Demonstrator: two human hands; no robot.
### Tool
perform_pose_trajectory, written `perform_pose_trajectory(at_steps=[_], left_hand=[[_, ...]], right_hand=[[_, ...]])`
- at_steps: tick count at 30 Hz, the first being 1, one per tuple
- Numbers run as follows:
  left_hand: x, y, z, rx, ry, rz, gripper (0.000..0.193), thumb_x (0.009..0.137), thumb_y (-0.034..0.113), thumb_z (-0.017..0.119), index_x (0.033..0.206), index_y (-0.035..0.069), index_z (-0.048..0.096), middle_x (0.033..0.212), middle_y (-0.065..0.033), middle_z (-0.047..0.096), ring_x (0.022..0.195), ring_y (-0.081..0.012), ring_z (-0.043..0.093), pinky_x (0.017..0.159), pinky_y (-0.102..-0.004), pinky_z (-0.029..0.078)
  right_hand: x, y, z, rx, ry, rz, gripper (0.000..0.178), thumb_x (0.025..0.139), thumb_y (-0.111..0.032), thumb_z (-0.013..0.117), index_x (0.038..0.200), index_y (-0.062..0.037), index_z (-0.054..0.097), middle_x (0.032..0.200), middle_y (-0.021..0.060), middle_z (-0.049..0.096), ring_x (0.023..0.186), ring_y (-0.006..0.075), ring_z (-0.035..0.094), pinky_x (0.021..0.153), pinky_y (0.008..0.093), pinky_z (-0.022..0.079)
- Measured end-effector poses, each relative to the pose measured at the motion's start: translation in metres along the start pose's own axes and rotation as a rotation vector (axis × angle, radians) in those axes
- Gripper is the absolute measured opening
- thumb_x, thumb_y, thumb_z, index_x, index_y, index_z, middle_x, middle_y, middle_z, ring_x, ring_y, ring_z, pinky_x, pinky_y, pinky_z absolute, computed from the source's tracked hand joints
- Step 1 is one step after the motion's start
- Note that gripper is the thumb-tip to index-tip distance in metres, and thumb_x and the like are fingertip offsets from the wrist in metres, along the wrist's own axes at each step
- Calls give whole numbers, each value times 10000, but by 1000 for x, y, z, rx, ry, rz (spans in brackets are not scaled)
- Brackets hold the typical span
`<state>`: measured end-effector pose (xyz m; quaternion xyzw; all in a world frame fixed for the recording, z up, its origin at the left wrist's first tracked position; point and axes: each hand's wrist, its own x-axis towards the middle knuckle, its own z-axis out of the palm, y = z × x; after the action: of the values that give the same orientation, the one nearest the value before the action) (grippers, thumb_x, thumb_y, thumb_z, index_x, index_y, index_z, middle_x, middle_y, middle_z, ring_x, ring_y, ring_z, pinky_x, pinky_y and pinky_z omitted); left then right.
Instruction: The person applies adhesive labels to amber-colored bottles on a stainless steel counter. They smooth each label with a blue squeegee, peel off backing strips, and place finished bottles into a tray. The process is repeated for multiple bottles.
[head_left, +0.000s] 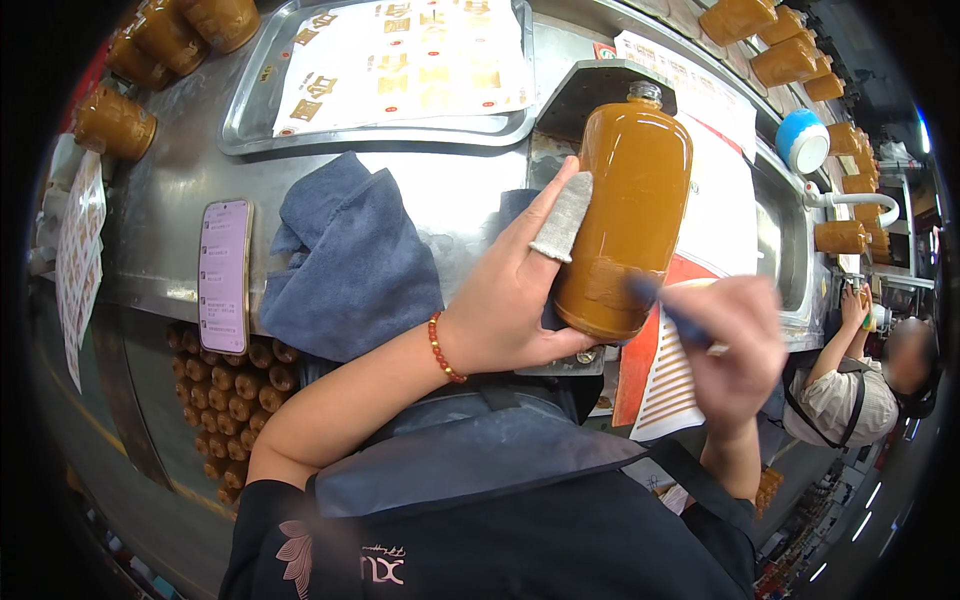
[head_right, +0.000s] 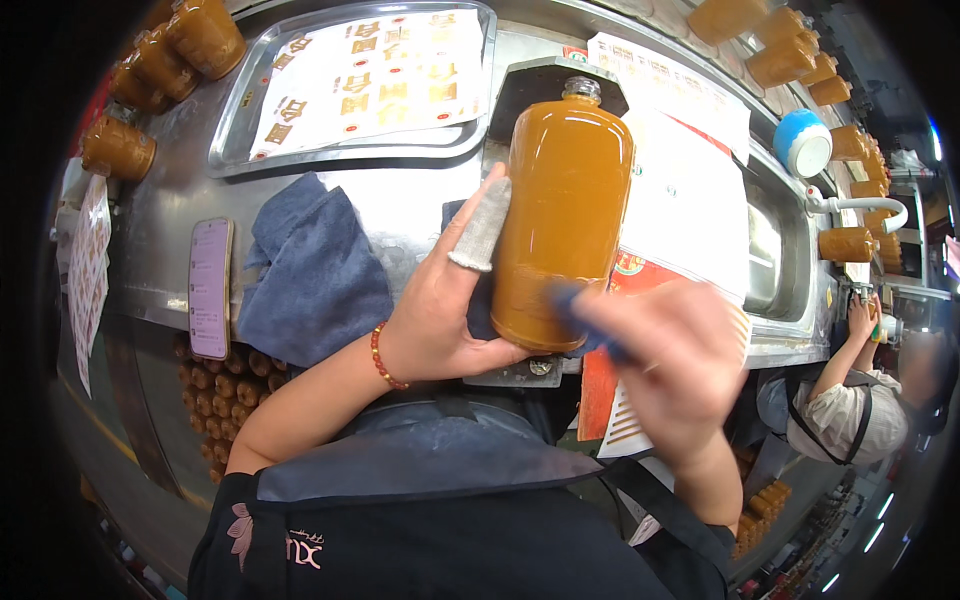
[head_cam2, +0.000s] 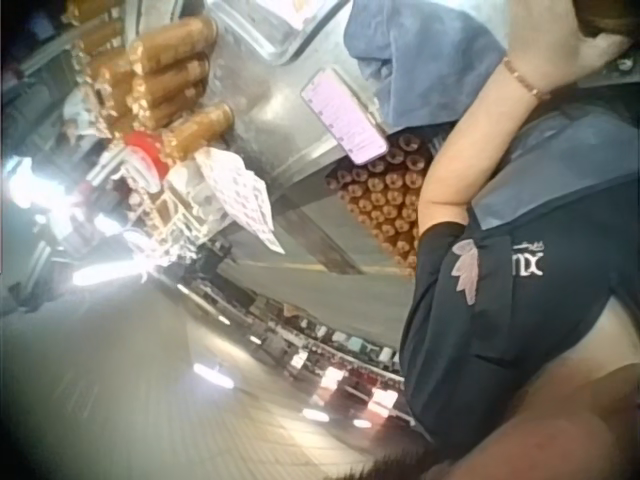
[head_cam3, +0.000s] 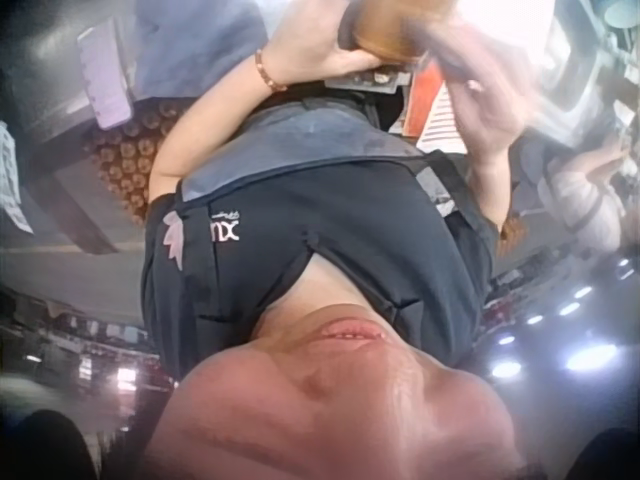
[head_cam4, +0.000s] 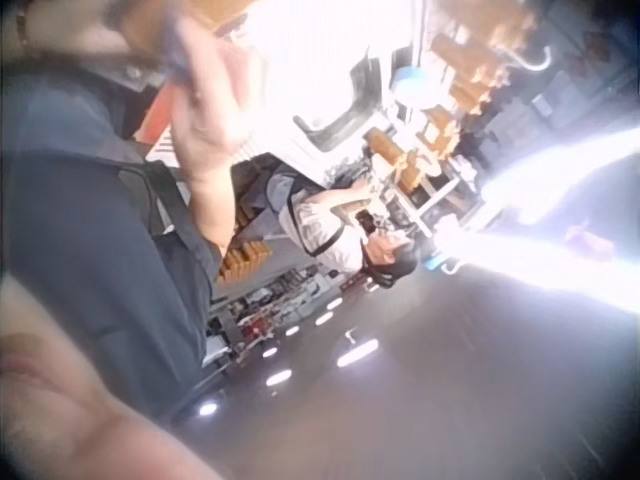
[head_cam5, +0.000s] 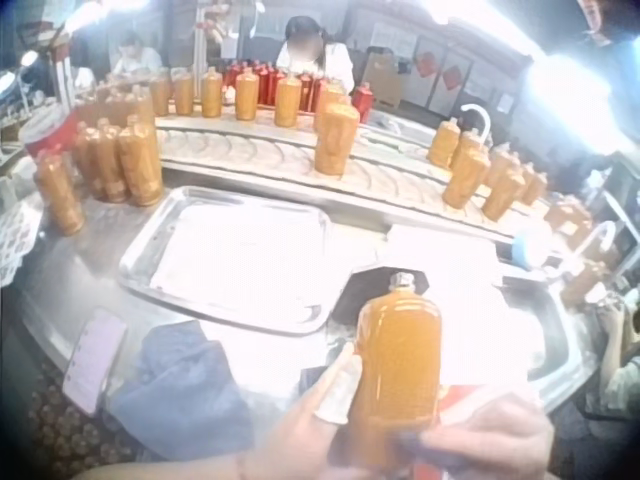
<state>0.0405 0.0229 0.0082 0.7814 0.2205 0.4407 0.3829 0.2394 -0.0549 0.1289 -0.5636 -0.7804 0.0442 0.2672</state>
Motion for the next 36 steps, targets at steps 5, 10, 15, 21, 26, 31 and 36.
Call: perform_pose_trajectory(at_steps=[5, 10, 15, 21, 26, 31, 36], left_hand=[[-1, -1, 0, -36, -28, -7, 1132, 723, 294, 917, 1582, -32, 255, 1638, -316, 217, 1499, -453, 316, 1212, -450, 320], [-1, -4, 4, 1, -35, -16, 1202, 706, 299, 926, 1612, -16, 202, 1655, -292, 195, 1527, -447, 262, 1231, -464, 279], [18, 18, 1, 184, 10, 54, 1137, 700, 296, 916, 1594, -3, 282, 1665, -288, 162, 1542, -463, 203, 1247, -494, 246], [18, 7, -1, 139, -2, 183, 910, 788, 357, 805, 1500, -56, 415, 1635, -355, 158, 1544, -505, 139, 1255, -517, 240], [17, -8, 16, 1, 89, 201, 545, 860, 388, 731, 1225, -4, 629, 1420, -283, 524, 1531, -511, 114, 1281, -533, 159], [11, -7, 9, -30, 145, 227, 575, 835, 396, 746, 1205, -26, 624, 1340, -292, 570, 1515, -501, 175, 1297, -511, 99], [11, -15, 14, -58, -3, 52, 548, 778, 414, 784, 1053, -47, 677, 1413, -338, 499, 1492, -496, 249, 1207, -497, 339]], right_hand=[[6, 8, -3, 61, 75, 180, 302, 699, 110, 738, 969, -21, 777, 802, 61, 650, 763, 207, 609, 703, 289, 477], [0, -4, -4, 208, -154, -38, 312, 765, 130, 713, 1044, -1, 759, 883, 111, 676, 799, 209, 631, 732, 315, 513], [0, 26, 1, 4, 58, -77, 331, 712, 61, 731, 1019, -49, 789, 922, 100, 702, 783, 209, 646, 704, 324, 525], [-20, 49, -6, 586, 0, 334, 257, 841, 65, 639, 1085, 28, 711, 1053, 138, 675, 950, 203, 617, 833, 311, 494], [-34, 38, 16, 43, 35, -287, 288, 820, 137, 697, 1096, 59, 707, 944, 179, 640, 893, 288, 589, 818, 380, 503], [-6, 99, -13, 229, -38, 246, 243, 948, 48, 617, 1189, 45, 644, 1117, 131, 648, 997, 228, 594, 900, 331, 489], [-24, 18, 11, -25, -29, -258, 260, 877, 91, 679, 1126, 22, 702, 956, 142, 647, 867, 285, 602, 828, 371, 498]])
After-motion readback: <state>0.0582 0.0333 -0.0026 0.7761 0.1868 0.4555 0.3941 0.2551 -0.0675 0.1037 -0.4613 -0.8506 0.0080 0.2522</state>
